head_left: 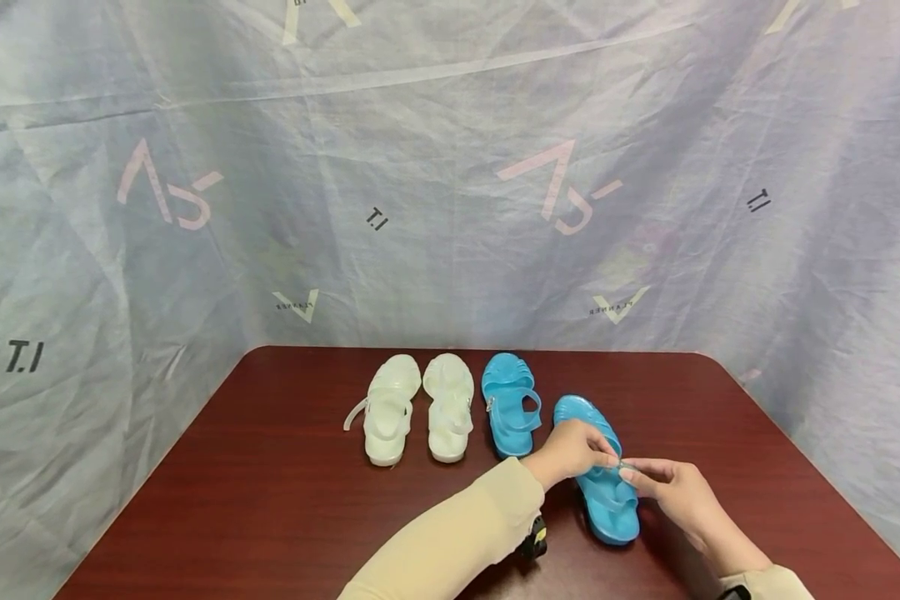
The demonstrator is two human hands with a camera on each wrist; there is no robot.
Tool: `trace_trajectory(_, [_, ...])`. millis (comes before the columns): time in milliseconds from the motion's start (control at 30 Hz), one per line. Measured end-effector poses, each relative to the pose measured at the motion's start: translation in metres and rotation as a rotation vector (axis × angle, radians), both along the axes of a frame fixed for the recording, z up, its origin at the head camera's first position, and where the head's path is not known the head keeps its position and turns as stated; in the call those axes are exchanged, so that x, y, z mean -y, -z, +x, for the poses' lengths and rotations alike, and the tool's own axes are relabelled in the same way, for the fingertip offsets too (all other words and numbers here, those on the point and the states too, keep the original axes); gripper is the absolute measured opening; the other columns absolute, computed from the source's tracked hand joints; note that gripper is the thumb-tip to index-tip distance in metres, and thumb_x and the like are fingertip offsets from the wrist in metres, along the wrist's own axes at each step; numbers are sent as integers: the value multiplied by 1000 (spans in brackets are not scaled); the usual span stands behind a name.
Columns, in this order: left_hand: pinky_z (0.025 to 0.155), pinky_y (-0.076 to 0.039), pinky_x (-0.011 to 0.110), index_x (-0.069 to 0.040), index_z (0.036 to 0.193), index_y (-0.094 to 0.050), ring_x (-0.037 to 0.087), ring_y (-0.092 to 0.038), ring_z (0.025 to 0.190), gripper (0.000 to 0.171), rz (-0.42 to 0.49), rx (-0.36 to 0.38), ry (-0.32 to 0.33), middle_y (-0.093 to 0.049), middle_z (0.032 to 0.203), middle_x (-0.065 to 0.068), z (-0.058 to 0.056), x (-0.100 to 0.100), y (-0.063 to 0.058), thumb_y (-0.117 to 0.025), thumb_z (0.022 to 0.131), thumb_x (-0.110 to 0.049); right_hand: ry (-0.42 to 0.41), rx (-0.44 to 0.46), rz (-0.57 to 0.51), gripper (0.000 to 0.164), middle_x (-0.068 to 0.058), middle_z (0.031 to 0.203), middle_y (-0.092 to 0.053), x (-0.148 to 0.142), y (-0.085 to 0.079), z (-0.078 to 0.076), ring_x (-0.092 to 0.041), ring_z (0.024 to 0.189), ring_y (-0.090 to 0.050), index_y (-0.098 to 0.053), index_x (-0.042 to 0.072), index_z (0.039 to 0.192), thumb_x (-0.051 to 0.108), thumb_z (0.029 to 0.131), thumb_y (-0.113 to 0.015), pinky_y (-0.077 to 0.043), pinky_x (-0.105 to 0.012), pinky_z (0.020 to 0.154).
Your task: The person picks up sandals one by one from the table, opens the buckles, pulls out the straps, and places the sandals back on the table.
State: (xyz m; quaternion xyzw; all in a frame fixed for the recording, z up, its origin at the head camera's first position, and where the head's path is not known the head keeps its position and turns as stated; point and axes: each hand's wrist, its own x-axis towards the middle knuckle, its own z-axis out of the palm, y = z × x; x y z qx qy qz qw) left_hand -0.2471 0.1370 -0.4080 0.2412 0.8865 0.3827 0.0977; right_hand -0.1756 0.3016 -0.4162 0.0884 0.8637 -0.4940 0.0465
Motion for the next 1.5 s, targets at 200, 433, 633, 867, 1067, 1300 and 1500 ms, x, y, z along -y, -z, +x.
trace_trajectory(200, [55, -42, 13, -22, 80, -79, -2, -53, 67, 9, -75, -26, -86, -67, 69, -13, 6, -3, -3, -76, 84, -28, 56, -1, 41, 52, -22, 122, -65, 4, 0, 0, -22, 87, -71, -64, -3, 123, 38, 92, -66, -55, -43, 83])
trace_trajectory(433, [53, -42, 14, -23, 77, -80, -1, -53, 66, 9, -122, -18, -131, -67, 66, -14, 7, -4, -6, -77, 83, -30, 59, -9, 38, 52, -20, 116, -68, 4, 0, -2, -21, 86, -71, -64, -4, 123, 37, 91, -67, -57, -40, 79])
trace_trajectory(633, [53, -42, 14, -24, 76, -80, -1, -53, 65, 10, -138, -57, -133, -67, 65, -14, 4, -3, -6, -77, 83, -30, 32, 3, -8, 50, -19, 118, -67, 1, 1, -5, -18, 86, -71, -64, -4, 122, 35, 92, -67, -57, -38, 80])
trace_trajectory(867, [54, -42, 14, -24, 74, -79, -1, -54, 66, 10, -136, -69, -129, -65, 66, -15, 1, -4, -3, -77, 83, -28, 15, 37, -28, 51, -21, 126, -63, -3, 3, -5, -17, 90, -69, -61, -4, 127, 34, 94, -65, -56, -38, 83])
trace_trajectory(1067, [54, -44, 16, -26, 72, -79, 1, -55, 65, 10, -163, -6, -173, -65, 65, -15, 6, -4, -4, -80, 80, -32, 24, 39, -3, 50, -23, 128, -60, -2, 0, -3, -19, 90, -69, -63, -2, 125, 37, 93, -65, -56, -42, 84])
trace_trajectory(1300, [54, -45, 17, -25, 72, -79, 4, -58, 70, 13, -208, 2, -225, -67, 69, -15, 5, -4, -10, -78, 82, -32, 15, 35, -16, 51, -17, 119, -67, 0, 0, -4, -16, 87, -68, -63, -3, 124, 36, 92, -66, -57, -37, 81])
trace_trajectory(1500, [54, -44, 16, -23, 71, -78, 4, -58, 69, 14, -214, -17, -211, -68, 69, -14, 2, 1, -9, -77, 83, -31, 4, 35, -6, 52, -16, 121, -66, -1, 1, -4, -14, 88, -68, -60, -3, 128, 35, 94, -64, -57, -37, 82])
